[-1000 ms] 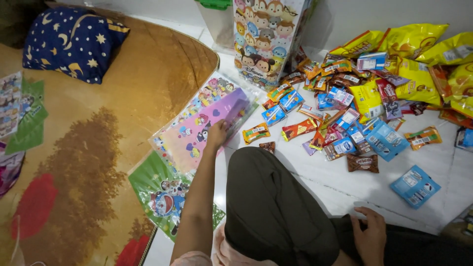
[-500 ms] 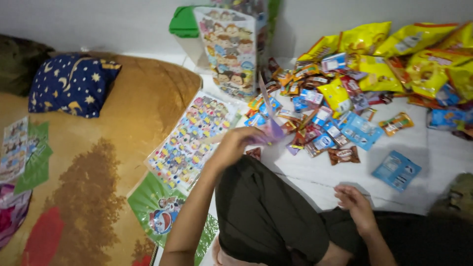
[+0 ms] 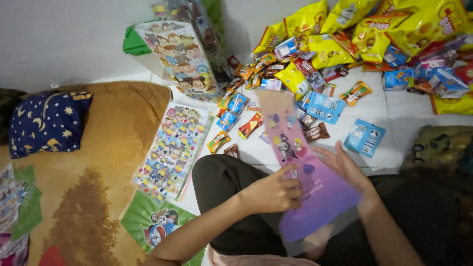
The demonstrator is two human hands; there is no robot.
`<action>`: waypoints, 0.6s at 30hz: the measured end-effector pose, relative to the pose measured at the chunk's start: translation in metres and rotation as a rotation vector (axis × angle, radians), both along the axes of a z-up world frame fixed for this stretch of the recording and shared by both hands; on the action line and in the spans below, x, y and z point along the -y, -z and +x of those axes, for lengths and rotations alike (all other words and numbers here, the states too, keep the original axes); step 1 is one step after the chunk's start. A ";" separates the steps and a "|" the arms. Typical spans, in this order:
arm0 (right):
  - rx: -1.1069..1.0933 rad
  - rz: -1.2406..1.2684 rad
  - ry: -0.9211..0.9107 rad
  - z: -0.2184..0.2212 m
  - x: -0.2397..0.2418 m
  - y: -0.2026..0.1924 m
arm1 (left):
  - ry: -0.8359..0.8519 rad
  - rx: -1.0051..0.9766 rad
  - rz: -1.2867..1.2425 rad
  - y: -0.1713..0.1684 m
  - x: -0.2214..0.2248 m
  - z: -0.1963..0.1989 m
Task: The person places small individual snacks into a larger decorative plastic bag by hand.
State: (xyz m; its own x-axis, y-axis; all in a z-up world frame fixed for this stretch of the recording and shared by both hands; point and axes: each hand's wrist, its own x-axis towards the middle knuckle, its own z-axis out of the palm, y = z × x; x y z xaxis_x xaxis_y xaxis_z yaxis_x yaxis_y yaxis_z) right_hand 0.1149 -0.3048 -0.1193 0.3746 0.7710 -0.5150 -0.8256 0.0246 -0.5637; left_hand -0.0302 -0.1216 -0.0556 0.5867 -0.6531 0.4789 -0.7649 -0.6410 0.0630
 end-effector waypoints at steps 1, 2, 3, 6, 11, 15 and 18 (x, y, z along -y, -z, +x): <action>-0.006 0.001 0.007 0.013 -0.002 0.054 | 0.007 -0.006 0.001 0.005 -0.002 0.000; 0.039 0.007 0.052 0.020 0.002 0.109 | 0.006 -0.024 0.020 0.011 -0.003 -0.002; 0.084 0.013 0.098 0.022 0.010 0.163 | 0.004 -0.042 0.039 0.017 -0.005 -0.004; 0.255 -0.106 0.330 0.010 0.003 0.139 | -0.089 -0.032 0.097 0.018 -0.021 0.001; 0.439 -0.208 0.515 0.027 0.005 0.127 | -0.332 -0.197 0.061 0.046 -0.067 0.019; 0.519 -0.233 0.507 0.051 -0.002 0.149 | -0.544 -0.358 -0.160 0.099 -0.088 0.037; 0.450 -0.258 0.533 0.058 -0.006 0.142 | -0.678 -0.378 -0.143 0.139 -0.088 0.051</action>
State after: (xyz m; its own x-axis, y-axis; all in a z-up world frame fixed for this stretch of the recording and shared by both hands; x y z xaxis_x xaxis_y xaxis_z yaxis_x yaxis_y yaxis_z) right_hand 0.1730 -0.2983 -0.2615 0.8816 0.3013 -0.3632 -0.4263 0.1784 -0.8868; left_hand 0.0211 -0.0332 -0.1946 0.9747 -0.0419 0.2196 -0.1206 -0.9257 0.3585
